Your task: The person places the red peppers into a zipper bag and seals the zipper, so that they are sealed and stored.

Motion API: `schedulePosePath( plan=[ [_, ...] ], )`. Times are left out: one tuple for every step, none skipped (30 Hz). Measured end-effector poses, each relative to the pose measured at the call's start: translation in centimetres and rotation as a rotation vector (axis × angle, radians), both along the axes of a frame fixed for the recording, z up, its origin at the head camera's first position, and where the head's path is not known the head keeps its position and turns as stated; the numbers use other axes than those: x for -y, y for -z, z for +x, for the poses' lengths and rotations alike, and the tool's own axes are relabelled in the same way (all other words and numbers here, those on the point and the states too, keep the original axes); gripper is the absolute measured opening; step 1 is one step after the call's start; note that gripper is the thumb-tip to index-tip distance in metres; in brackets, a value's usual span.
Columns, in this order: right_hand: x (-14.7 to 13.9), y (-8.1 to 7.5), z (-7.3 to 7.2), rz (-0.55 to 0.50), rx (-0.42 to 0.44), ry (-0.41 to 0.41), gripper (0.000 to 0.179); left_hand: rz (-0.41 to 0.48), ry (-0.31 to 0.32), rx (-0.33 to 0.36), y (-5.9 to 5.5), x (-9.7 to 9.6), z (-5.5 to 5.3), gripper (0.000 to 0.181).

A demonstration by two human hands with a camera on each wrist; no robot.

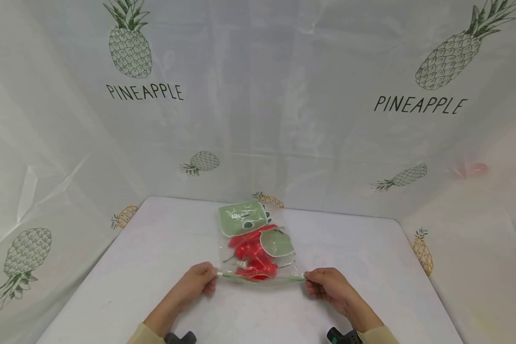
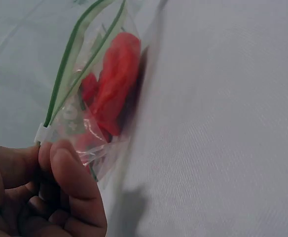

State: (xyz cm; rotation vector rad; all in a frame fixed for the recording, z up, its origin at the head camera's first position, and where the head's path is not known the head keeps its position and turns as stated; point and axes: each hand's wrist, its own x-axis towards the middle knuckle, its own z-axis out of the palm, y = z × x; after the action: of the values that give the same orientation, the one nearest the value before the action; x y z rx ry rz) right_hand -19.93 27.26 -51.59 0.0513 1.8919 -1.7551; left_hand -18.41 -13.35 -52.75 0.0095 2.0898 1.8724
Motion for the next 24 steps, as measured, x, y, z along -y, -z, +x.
schedulePosePath(
  plan=[
    [-0.1,0.2,0.2,-0.006,0.007,0.002,0.028,-0.031,0.001,-0.020,-0.1,-0.1,0.0,0.022],
    [-0.2,0.3,0.4,-0.009,0.013,0.003,0.028,-0.065,0.002,-0.039,-0.2,-0.2,0.0,0.022],
    [-0.3,0.4,0.6,-0.011,0.017,0.005,0.028,-0.107,0.003,-0.065,-0.3,-0.3,0.0,0.022],
    [-0.3,0.5,0.8,-0.015,0.019,0.005,0.028,-0.158,0.002,-0.090,-0.4,-0.4,0.0,0.022],
    [-0.3,0.6,1.0,-0.018,0.020,0.008,0.028,-0.216,0.002,-0.118,-0.3,-0.5,0.0,0.023],
    [-0.3,0.7,1.2,-0.021,0.019,0.011,0.027,-0.272,0.001,-0.143,-0.3,-0.5,-0.1,0.023],
    [-0.2,0.7,1.4,-0.025,0.018,0.016,0.027,-0.324,-0.002,-0.169,-0.3,-0.5,-0.1,0.024],
    [-0.1,0.8,1.5,-0.029,0.014,0.021,0.027,-0.363,-0.006,-0.186,-0.2,-0.5,-0.2,0.024],
    [0.0,0.8,1.6,-0.033,0.011,0.027,0.026,-0.387,-0.015,-0.195,-0.2,-0.5,-0.3,0.024],
    [0.1,0.8,1.7,-0.040,0.009,0.032,0.025,-0.389,-0.029,-0.191,-0.1,-0.5,-0.3,0.024],
    [0.2,0.8,1.7,-0.047,0.010,0.038,0.024,-0.370,-0.043,-0.183,0.0,-0.4,-0.4,0.024],
    [0.3,0.8,1.8,-0.055,0.010,0.042,0.024,-0.333,-0.062,-0.171,0.1,-0.4,-0.5,0.023],
    [0.4,0.7,1.8,-0.066,0.012,0.045,0.023,-0.292,-0.080,-0.159,0.2,-0.3,-0.5,0.022],
    [0.5,0.7,1.7,-0.076,0.016,0.047,0.022,-0.249,-0.095,-0.143,0.3,-0.2,-0.6,0.022],
    [0.6,0.6,1.7,-0.086,0.019,0.050,0.022,-0.207,-0.104,-0.129,0.4,-0.1,-0.6,0.022],
    [0.6,0.6,1.7,-0.098,0.023,0.053,0.021,-0.174,-0.103,-0.116,0.4,0.1,-0.6,0.023],
    [0.6,0.6,1.7,-0.107,0.027,0.056,0.021,-0.146,-0.090,-0.107,0.5,0.2,-0.6,0.024],
    [0.6,0.6,1.7,-0.113,0.029,0.060,0.021,-0.122,-0.074,-0.093,0.6,0.3,-0.5,0.026],
    [0.6,0.6,1.7,-0.118,0.033,0.064,0.021,-0.104,-0.052,-0.081,0.7,0.5,-0.5,0.028],
    [0.5,0.6,1.7,-0.120,0.036,0.067,0.022,-0.084,-0.028,-0.065,0.7,0.6,-0.4,0.029],
    [0.5,0.6,1.7,-0.120,0.038,0.070,0.022,-0.067,-0.005,-0.054,0.8,0.7,-0.4,0.031],
    [0.4,0.6,1.6,-0.119,0.041,0.073,0.022,-0.053,0.016,-0.044,0.8,0.8,-0.3,0.033],
    [0.4,0.6,1.6,-0.118,0.045,0.076,0.023,-0.038,0.036,-0.036,0.9,0.9,-0.3,0.034],
    [0.3,0.6,1.6,-0.116,0.050,0.079,0.023,-0.022,0.053,-0.028,0.9,1.0,-0.3,0.035]
  ],
)
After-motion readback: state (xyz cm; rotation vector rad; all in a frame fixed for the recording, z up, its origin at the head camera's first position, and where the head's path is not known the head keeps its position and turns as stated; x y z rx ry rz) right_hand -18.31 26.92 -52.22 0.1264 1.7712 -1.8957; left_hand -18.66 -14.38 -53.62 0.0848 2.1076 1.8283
